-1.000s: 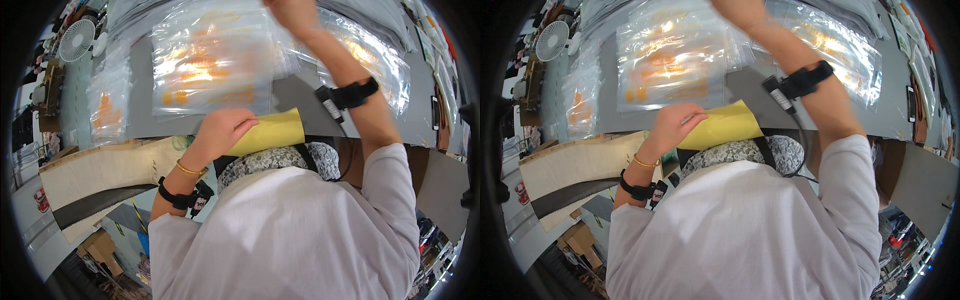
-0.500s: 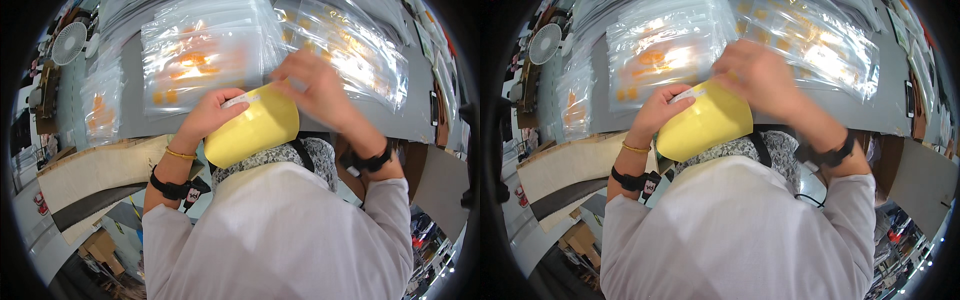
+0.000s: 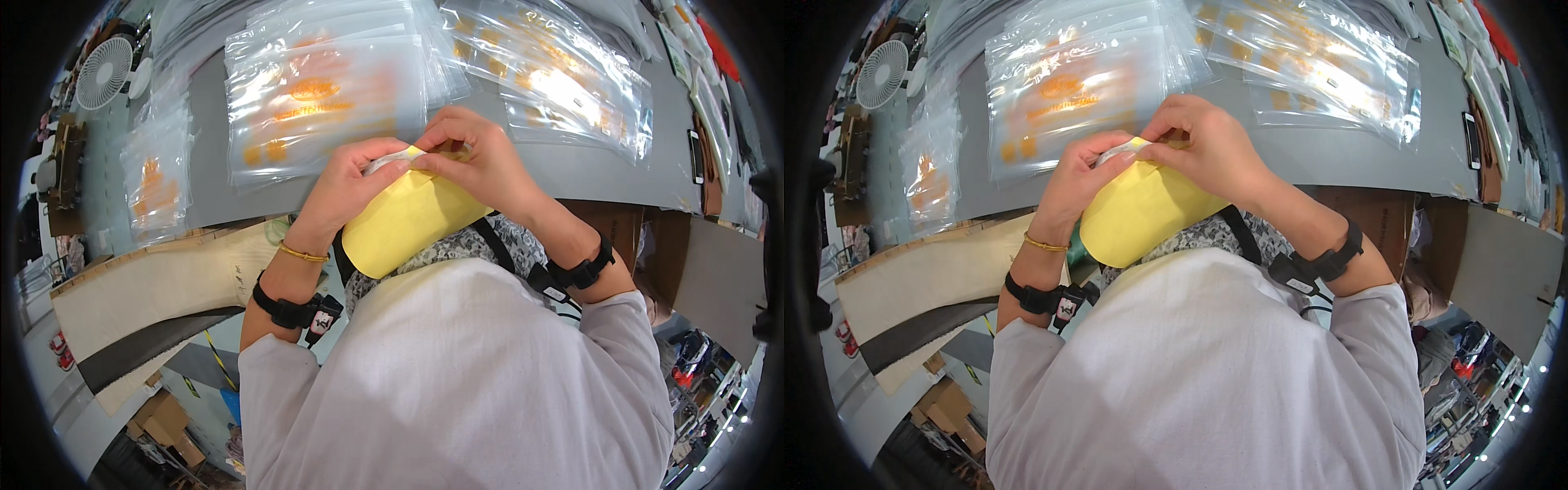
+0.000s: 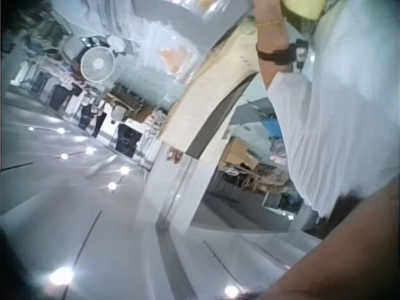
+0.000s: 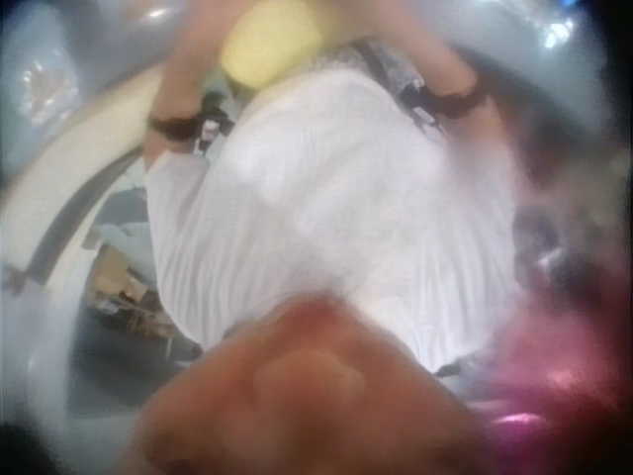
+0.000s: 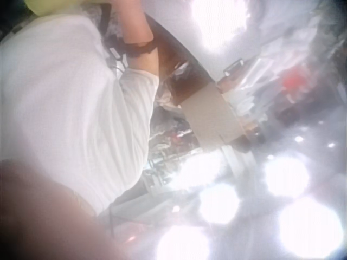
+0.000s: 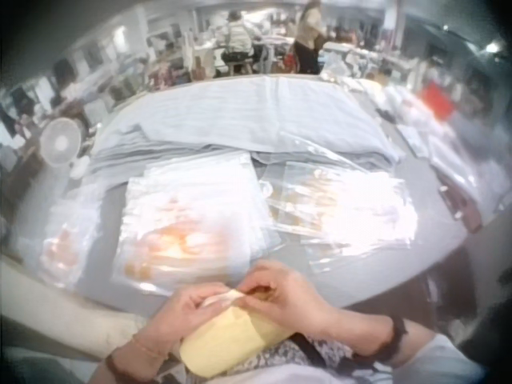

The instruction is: The person repeatedly peels small white labels from a yellow sheet and sticks them onto clear plastic bags containing orange items on a gray table. The person handles the bags one at a time, placing each labeled bag into a growing stack.

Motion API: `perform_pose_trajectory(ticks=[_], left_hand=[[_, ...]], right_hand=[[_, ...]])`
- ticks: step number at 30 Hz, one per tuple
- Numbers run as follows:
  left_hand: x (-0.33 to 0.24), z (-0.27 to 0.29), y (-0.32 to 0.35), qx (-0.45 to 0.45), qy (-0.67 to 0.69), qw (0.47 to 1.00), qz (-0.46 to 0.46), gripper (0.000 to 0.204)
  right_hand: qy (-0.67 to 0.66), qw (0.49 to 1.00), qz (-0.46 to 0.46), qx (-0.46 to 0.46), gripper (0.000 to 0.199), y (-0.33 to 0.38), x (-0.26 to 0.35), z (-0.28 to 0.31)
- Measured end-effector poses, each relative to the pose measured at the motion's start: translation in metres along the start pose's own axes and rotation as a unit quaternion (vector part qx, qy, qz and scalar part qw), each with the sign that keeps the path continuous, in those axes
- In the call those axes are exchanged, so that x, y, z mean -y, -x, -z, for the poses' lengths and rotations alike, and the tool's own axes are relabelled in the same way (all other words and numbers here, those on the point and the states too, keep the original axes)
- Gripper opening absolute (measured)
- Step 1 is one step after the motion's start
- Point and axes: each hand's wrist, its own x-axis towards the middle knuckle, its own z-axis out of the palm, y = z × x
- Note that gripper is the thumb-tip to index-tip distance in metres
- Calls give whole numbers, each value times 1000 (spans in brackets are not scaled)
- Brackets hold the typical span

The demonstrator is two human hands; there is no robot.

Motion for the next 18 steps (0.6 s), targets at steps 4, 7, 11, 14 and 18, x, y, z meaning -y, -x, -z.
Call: perform_pose_trajectory(ticks=[4,7,11,14,18], left_hand=[[8,5,5,11,3,1000,-17,25],[12,9,7,12,13,1000,9,26],[16,13,10,9,30,999,6,28],[18,17,11,21,12,1000,-10,29],[18,22,12,41,20,999,-6,26]], right_hand=[[-63,997,-50,22,13,-1,-3,-3],[-70,996,-58,21,12,-1,-1,-7],[9,1000,-9,7,12,-3,4,-14],[-16,997,-58,38,13,-4,6,-16],[-37,992,-111,53,14,-6,7,-19]])
